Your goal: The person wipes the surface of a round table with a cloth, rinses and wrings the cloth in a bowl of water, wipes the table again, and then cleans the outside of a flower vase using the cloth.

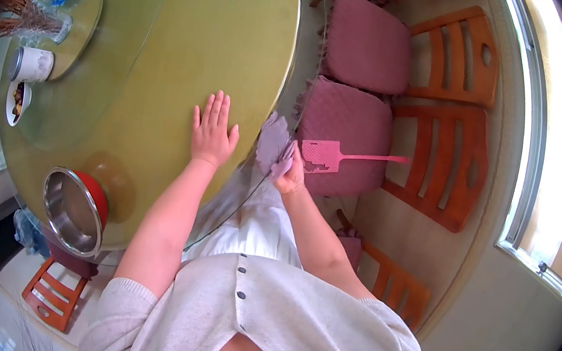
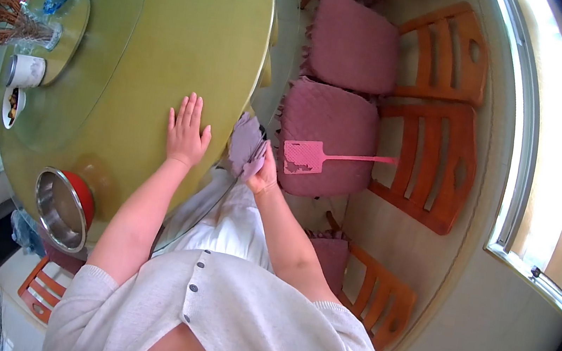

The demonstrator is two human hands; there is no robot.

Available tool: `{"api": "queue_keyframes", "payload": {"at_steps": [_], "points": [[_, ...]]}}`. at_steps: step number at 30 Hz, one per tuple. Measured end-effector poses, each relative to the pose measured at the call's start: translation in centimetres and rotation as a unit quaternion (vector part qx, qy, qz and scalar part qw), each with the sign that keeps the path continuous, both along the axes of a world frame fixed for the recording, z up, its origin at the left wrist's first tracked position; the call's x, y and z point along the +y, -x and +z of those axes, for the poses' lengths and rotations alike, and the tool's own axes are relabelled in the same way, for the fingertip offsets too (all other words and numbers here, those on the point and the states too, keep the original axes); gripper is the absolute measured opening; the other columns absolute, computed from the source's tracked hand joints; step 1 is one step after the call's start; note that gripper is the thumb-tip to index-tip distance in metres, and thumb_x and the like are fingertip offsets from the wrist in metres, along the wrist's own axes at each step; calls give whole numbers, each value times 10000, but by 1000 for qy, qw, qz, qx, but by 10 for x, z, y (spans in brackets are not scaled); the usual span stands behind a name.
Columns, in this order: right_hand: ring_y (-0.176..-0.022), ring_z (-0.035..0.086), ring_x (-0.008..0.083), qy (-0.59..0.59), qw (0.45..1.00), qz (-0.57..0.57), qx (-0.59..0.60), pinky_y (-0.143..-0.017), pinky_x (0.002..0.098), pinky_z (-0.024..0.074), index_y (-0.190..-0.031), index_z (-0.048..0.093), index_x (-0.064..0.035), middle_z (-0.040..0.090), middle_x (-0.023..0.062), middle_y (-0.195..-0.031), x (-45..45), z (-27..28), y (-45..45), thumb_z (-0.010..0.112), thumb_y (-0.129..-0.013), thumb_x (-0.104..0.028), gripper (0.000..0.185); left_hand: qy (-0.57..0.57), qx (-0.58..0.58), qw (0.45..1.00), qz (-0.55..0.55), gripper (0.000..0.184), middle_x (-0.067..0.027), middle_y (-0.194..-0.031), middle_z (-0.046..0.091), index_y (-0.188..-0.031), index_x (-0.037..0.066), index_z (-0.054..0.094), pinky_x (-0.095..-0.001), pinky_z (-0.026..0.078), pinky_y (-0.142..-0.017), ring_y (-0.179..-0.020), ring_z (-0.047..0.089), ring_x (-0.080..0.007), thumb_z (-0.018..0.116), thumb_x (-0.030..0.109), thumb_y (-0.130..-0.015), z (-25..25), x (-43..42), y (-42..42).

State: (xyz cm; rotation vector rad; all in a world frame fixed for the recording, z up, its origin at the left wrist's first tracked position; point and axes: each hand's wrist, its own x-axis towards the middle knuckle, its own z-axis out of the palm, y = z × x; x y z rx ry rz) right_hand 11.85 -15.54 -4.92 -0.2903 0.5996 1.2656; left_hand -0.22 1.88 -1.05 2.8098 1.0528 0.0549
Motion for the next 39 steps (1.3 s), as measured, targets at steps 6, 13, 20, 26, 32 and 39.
{"api": "queue_keyframes", "payload": {"at_steps": [6,13,20,26,32,39], "points": [[-1201,552,303,2,993,90,74,-1059,461,407,-1339,525,-56,581,131,-1314,-44,-8,62,413,-997,-441,527,-9,-12,1000,-1,721,-72,-1583,225,-1508,99,260,-487,135,-1183,-1458,214,-226,500,382,-890,-3,-1,1],[-1186,559,291,71,986,143,41,-1045,431,423,-1308,545,-61,592,115,-1292,-28,4,40,378,-1003,-475,541,21,-8,1000,-2,713,-78,-1583,218,-1507,88,251,-486,133,-1184,-1460,205,-234,503,344,-891,2,0,-1],[-1141,582,309,166,972,135,-97,-1017,444,444,-1278,562,-58,616,131,-1238,30,25,-45,377,-983,-545,598,21,12,1000,1,730,-79,-1587,210,-1510,82,244,-483,132,-1187,-1464,196,-230,504,352,-884,4,3,-2],[-1096,601,319,198,963,130,-130,-958,473,477,-1238,582,-50,629,138,-1209,65,19,-97,389,-969,-573,619,37,26,999,4,743,-77,-1591,201,-1512,92,248,-496,118,-1185,-1465,195,-225,506,373,-875,2,5,-1],[-1132,585,317,165,968,43,-182,-1000,480,449,-1256,572,-51,618,133,-1238,116,8,-162,377,-985,-533,586,56,11,998,4,748,-91,-1588,202,-1513,81,233,-492,104,-1190,-1468,180,-245,517,339,-871,5,6,-2],[-1104,595,314,217,945,51,-240,-950,477,485,-1236,587,-91,632,104,-1195,128,4,-178,434,-992,-454,463,50,20,999,5,750,-89,-1590,198,-1513,76,229,-492,109,-1188,-1467,188,-246,517,330,-868,9,3,-3]]}}
